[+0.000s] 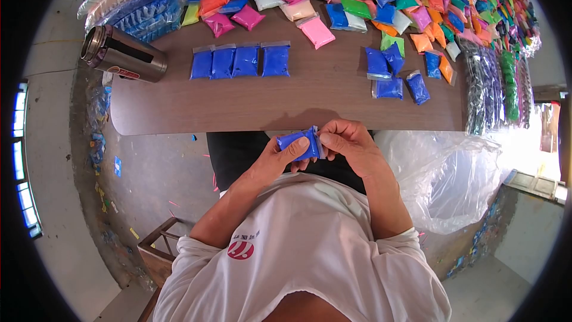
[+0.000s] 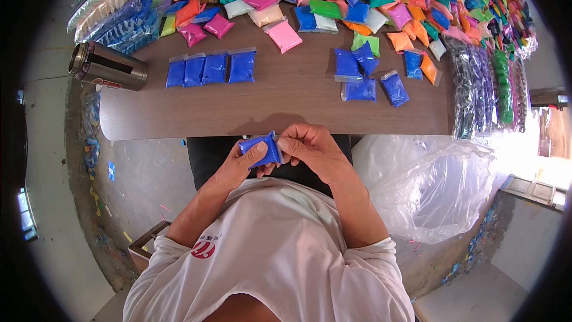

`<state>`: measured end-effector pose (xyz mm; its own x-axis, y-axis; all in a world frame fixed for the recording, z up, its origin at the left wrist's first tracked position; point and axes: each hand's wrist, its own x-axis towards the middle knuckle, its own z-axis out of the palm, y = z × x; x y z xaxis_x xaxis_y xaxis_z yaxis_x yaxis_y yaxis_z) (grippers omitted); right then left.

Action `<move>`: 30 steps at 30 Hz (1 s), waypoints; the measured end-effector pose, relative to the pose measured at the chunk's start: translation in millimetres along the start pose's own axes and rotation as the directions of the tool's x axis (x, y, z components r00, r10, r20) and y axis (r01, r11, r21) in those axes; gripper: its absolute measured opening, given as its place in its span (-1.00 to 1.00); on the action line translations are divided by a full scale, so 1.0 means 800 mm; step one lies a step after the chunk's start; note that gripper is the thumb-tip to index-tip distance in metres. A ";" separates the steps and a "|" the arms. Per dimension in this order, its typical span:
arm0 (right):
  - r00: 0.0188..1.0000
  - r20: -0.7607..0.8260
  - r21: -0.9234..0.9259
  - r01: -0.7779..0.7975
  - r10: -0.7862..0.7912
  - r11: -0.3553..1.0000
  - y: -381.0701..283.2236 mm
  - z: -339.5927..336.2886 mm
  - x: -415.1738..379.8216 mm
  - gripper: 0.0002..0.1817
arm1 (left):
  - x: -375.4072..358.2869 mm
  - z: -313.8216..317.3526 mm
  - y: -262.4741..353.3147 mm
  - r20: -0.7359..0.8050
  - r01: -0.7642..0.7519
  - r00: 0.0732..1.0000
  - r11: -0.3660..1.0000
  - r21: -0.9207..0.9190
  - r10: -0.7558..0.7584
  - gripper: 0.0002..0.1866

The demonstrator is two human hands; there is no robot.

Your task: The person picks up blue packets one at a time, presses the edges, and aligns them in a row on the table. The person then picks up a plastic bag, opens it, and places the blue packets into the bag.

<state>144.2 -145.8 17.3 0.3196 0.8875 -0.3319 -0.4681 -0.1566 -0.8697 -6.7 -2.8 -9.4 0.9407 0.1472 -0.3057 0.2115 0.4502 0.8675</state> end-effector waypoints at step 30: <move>0.990 -0.067 -0.133 0.113 -0.123 0.985 0.020 0.011 0.003 -0.85 | 0.004 0.000 -0.004 -0.033 -0.018 0.999 1.000 -0.004 0.018 -0.51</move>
<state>130.3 -142.5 5.7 0.4291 0.8691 -0.2460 -0.3154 -0.1111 -0.9424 -4.6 -3.8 -12.7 0.9352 0.1842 -0.3025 0.1931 0.4509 0.8714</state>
